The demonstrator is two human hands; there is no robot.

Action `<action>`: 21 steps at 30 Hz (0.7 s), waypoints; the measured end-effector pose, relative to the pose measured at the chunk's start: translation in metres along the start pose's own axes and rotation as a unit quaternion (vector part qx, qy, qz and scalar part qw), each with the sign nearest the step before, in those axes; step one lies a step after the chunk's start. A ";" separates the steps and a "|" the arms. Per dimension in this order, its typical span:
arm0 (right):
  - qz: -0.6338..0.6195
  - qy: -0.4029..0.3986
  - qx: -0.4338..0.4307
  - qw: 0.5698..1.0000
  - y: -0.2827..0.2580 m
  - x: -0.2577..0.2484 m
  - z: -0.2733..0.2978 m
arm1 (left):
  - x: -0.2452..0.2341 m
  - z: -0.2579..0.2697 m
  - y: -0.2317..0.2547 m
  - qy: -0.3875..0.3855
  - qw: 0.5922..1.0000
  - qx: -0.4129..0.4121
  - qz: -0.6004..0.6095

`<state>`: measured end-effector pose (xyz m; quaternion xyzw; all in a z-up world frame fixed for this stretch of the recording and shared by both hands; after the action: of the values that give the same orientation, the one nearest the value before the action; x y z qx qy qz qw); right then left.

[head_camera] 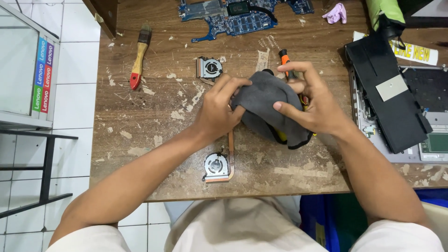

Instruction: The person uses a screwdriver to remove screws from a laptop fan assembly. After disassembly, they use a cloth to wipe and clean the fan and copper heat pipes on the workbench.

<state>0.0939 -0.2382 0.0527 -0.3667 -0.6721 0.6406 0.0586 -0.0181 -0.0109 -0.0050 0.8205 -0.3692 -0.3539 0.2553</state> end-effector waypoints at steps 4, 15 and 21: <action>-0.131 -0.025 0.027 0.991 -0.005 0.007 0.003 | 0.000 0.000 -0.001 -0.012 1.000 0.020 -0.016; 0.014 -0.027 0.086 0.996 -0.007 0.006 -0.008 | -0.016 -0.011 -0.013 0.016 0.975 -0.007 0.220; 0.161 -0.076 0.010 0.984 -0.031 0.020 -0.010 | -0.023 -0.018 0.012 -0.012 0.939 -0.100 0.329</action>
<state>0.0720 -0.2156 0.0751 -0.4197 -0.5999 0.6748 -0.0930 -0.0202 0.0031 0.0232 0.6188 -0.5844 -0.2951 0.4341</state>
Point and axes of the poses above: each hand's wrist, its own z-axis away from the middle knuckle, its own x-axis out of the palm, y = z × x, the point moved 1 cm from there along -z, towards the middle knuckle, and after that the axes turned 1 degree about -z, right-handed, at the moved point
